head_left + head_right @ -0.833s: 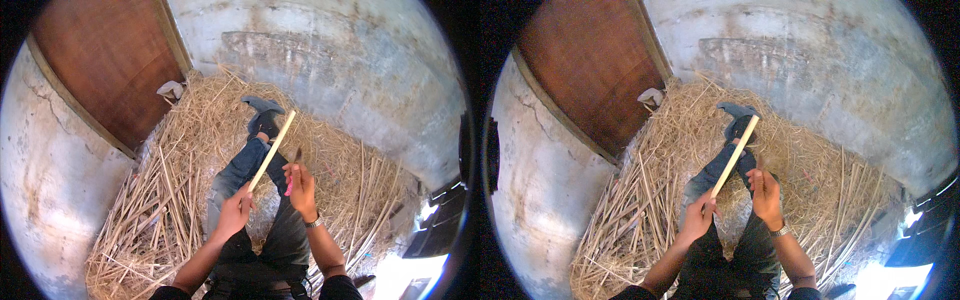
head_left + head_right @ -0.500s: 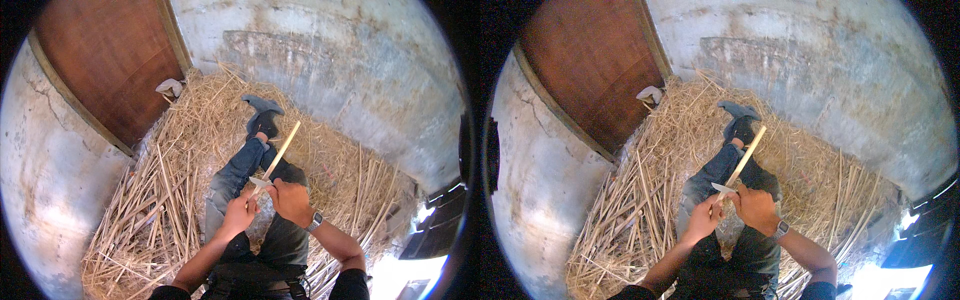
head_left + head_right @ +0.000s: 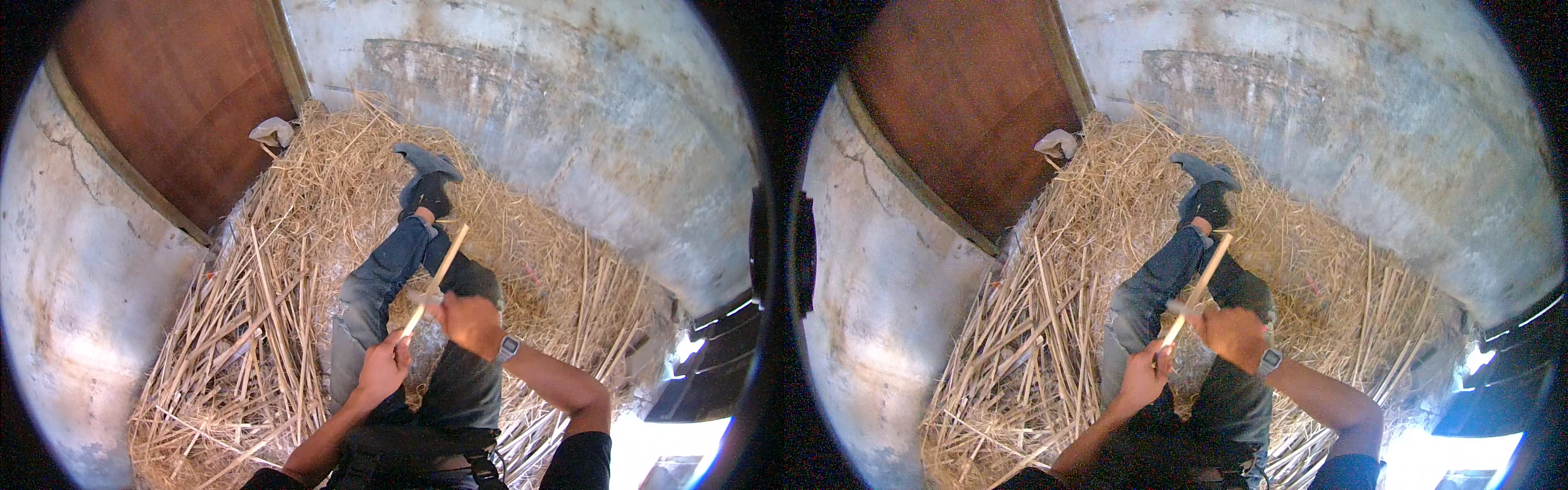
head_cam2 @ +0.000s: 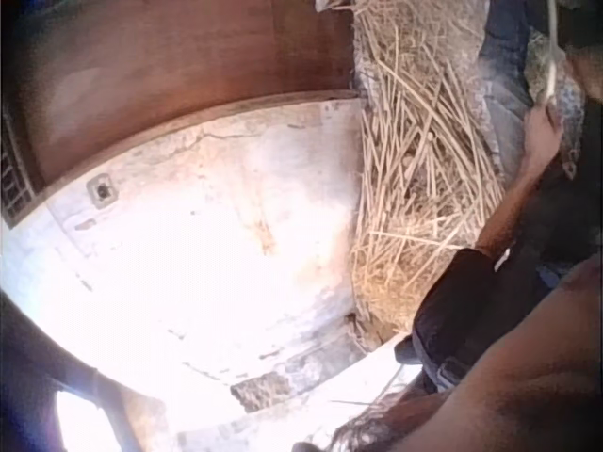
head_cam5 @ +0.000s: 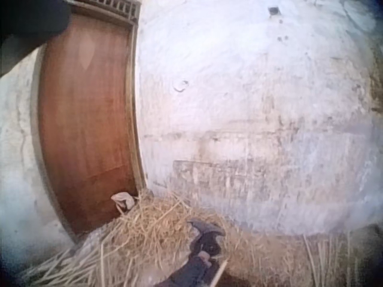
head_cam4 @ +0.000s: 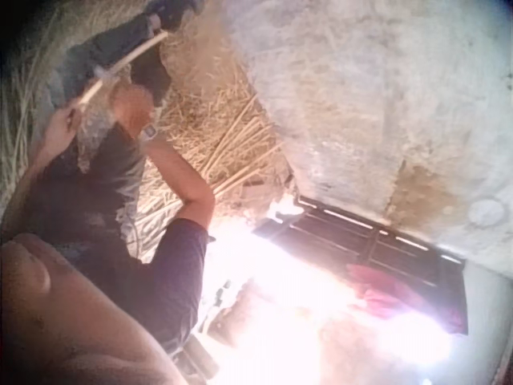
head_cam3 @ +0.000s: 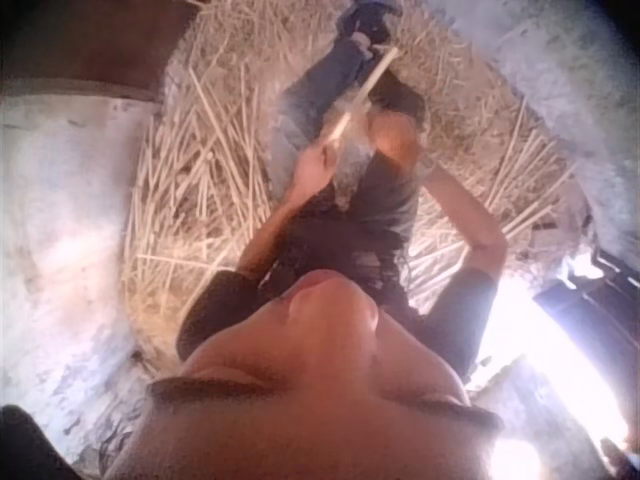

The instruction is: The person sharpens a bamboo stick using a small hand knife while seated and then uses a machete to further shape the end of the stick while sitting on the floor.

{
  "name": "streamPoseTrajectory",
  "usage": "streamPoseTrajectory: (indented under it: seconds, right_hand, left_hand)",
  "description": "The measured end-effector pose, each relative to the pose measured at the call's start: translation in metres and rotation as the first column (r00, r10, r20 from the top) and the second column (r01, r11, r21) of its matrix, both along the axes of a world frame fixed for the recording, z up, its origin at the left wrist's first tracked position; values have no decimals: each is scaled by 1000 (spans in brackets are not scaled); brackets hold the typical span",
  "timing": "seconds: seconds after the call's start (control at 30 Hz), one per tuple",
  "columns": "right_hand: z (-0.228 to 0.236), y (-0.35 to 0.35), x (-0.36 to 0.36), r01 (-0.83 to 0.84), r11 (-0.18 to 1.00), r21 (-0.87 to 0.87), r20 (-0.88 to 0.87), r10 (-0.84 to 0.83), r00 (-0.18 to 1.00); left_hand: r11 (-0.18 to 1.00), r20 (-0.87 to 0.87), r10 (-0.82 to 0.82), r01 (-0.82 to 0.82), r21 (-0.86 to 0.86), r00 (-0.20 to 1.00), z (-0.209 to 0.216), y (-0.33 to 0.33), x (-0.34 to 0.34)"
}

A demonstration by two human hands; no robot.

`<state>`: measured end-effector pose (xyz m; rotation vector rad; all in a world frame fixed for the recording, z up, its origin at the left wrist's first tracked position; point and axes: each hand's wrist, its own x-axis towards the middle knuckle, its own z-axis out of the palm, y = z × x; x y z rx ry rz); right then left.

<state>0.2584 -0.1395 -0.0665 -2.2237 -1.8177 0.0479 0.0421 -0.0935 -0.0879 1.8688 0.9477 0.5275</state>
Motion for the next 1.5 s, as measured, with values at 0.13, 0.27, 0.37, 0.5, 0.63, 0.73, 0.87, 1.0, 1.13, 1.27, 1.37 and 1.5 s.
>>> streamPoseTrajectory:
  seconds: [0.13,0.27,0.37,0.5,0.63,0.73,0.87,1.0,1.13,1.27,1.37,1.5]
  right_hand:
    - [-6,19,73,249,968,32,36,-250,968]
    - [-24,8,125,363,927,94,-216,-337,917]
    - [-54,-5,130,113,844,524,53,-165,985]
    - [4,1,58,385,916,115,-754,-172,634]
    - [19,1,14,138,905,403,-372,24,928]
    - [4,-12,-29,4,981,193,-256,47,966]
    - [5,-12,-46,-161,980,114,-124,174,977]
    - [5,10,-35,-156,963,221,-90,179,980]
    - [6,43,9,146,955,257,68,-169,983]
    - [4,50,48,145,929,340,72,-180,981]
    - [32,51,20,-12,970,244,106,-14,994]
    - [22,26,-29,-310,945,103,-51,316,947]
  left_hand:
    - [999,-52,-13,15,29,999,5,-2,-23]
    - [998,79,13,-9,-57,997,7,-9,-39]
    - [995,38,92,-93,31,995,0,0,-32]
    - [994,-114,90,-96,-54,989,10,4,-29]
    - [985,98,170,-172,4,981,-10,5,-21]
    - [987,92,162,-161,-22,983,11,0,-8]
    - [985,244,147,-165,54,959,7,1,-10]
    - [989,159,130,-116,-93,979,20,19,-11]
    - [987,65,126,-119,-112,990,36,25,-22]
    - [993,154,113,-115,5,982,25,13,-33]
    - [986,199,166,-166,-18,966,-3,11,-38]
    - [988,275,148,-132,-75,950,-1,14,-27]
